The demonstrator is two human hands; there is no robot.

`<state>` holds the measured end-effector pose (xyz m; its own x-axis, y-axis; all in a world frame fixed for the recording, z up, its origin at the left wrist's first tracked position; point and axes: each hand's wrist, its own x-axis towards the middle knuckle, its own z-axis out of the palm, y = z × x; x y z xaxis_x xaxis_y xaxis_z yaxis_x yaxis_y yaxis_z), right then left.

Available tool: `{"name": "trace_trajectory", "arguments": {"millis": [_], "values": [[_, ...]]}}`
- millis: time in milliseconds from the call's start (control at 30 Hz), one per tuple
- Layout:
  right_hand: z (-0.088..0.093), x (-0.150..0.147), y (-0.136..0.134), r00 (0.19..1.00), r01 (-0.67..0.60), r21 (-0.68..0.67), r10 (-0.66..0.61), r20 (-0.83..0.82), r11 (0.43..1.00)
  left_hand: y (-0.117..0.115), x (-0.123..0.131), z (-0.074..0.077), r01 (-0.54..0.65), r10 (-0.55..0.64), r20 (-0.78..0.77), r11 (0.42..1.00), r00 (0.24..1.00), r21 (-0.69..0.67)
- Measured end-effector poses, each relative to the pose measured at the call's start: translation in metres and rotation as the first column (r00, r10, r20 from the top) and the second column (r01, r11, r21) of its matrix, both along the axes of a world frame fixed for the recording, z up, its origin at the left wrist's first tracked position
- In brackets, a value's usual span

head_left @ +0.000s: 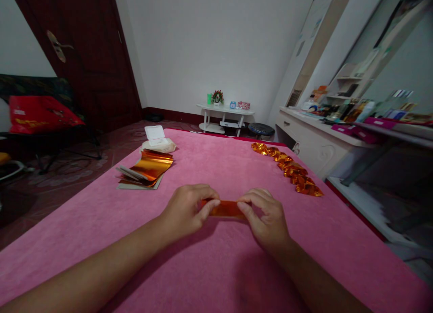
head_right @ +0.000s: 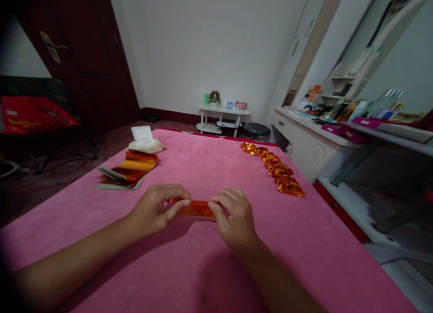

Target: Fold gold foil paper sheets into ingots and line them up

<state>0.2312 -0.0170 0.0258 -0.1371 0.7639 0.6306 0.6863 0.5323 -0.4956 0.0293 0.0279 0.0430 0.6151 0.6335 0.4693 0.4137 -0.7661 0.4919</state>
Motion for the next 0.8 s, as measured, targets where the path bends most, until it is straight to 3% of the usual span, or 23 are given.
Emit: {"name": "trace_trajectory", "arguments": {"millis": [67, 133, 200, 267, 500, 600, 667, 733, 800], "values": [[0.0, -0.002, -0.001, 1.0, 0.004, 0.019, -0.004, 0.003, 1.0, 0.0, 0.001, -0.002, 0.021, 0.001, -0.094, 0.973, 0.996, 0.228], [0.0, -0.006, -0.003, 0.999, -0.02, 0.035, 0.019, 0.034, 0.999, -0.001, 0.003, -0.004, 0.057, 0.023, -0.171, 0.892, 0.985, 0.448], [-0.001, -0.011, -0.005, 0.996, -0.047, 0.046, 0.044, 0.072, 0.998, -0.002, 0.006, -0.005, 0.087, 0.04, -0.202, 0.81, 0.979, 0.579], [-0.001, -0.014, -0.008, 0.994, -0.066, 0.052, 0.061, 0.093, 0.996, -0.004, 0.006, -0.006, 0.102, 0.046, -0.214, 0.768, 0.976, 0.633], [0.001, -0.002, -0.008, 0.995, -0.068, 0.097, 0.061, 0.074, 0.993, 0.008, -0.015, -0.002, 0.093, 0.068, -0.201, 0.714, 0.977, 0.694], [0.001, 0.009, -0.003, 1.0, 0.001, 0.096, -0.003, 0.022, 0.995, 0.025, -0.03, 0.0, -0.011, 0.133, -0.121, 0.718, 0.984, 0.696], [0.0, 0.014, 0.0, 0.998, 0.057, 0.081, -0.056, -0.015, 0.995, 0.033, -0.036, 0.0, -0.107, 0.168, -0.032, 0.752, 0.985, 0.651], [-0.001, 0.016, 0.001, 0.996, 0.082, 0.061, -0.08, -0.035, 0.995, 0.036, -0.036, 0.0, -0.179, 0.173, 0.063, 0.821, 0.983, 0.542], [-0.001, 0.014, 0.001, 0.997, 0.065, 0.038, -0.064, -0.033, 0.997, 0.031, -0.031, 0.0, -0.17, 0.131, 0.124, 0.904, 0.984, 0.393]]}}
